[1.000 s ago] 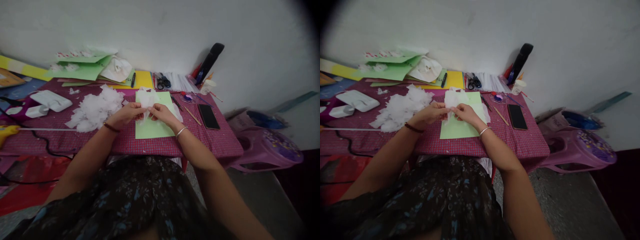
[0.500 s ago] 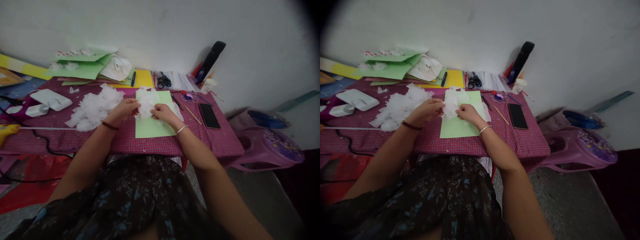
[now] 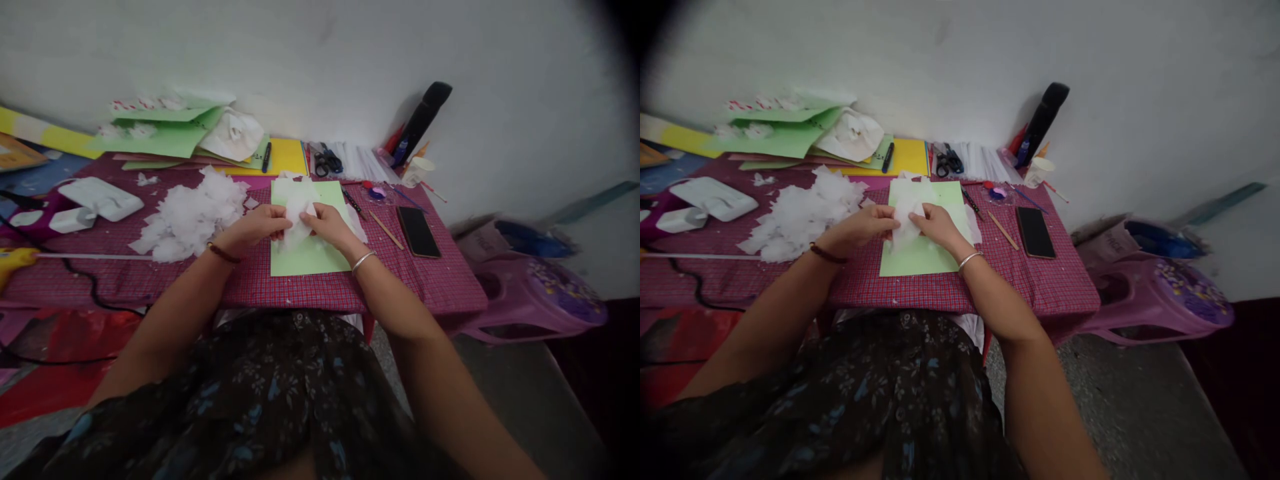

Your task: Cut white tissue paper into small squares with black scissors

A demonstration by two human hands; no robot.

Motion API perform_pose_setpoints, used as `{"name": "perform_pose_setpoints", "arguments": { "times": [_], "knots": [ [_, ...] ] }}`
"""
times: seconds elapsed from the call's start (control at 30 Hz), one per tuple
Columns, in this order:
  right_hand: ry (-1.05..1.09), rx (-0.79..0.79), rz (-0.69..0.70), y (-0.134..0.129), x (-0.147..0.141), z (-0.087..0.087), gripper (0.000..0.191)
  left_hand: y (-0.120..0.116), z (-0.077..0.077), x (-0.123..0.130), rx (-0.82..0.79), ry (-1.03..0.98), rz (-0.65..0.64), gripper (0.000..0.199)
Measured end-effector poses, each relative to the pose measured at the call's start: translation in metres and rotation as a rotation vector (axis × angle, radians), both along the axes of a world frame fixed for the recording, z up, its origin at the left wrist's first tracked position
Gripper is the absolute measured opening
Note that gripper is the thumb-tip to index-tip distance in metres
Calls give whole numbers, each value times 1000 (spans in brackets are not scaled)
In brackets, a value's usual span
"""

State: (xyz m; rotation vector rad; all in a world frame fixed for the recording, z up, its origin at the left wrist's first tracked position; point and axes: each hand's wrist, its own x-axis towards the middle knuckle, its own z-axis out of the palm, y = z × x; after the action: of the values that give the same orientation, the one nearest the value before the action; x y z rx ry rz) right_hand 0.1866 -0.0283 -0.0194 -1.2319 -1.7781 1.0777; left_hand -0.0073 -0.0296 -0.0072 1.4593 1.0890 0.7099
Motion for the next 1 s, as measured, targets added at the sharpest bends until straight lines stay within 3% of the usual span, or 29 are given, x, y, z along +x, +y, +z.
{"name": "perform_pose_setpoints", "arguments": {
  "times": [0.1, 0.2, 0.33, 0.7, 1.0],
  "knots": [
    [28, 3, 18, 1, -1, -2, 18, 2, -4, 3, -29, 26, -23, 25],
    [61, 14, 57, 1, -2, -2, 12, 4, -9, 5, -23, -8, 36, 34],
    [53, 29, 76, 1, -1, -3, 10, 4, -12, 7, 31, -85, 108, 21],
    [19, 22, -12, 0, -1, 0, 14, 0, -8, 9, 41, -151, 147, 19],
    [-187, 113, -87, 4, -2, -7, 6, -7, 5, 12, 69, -171, 171, 15]
  ]
}}
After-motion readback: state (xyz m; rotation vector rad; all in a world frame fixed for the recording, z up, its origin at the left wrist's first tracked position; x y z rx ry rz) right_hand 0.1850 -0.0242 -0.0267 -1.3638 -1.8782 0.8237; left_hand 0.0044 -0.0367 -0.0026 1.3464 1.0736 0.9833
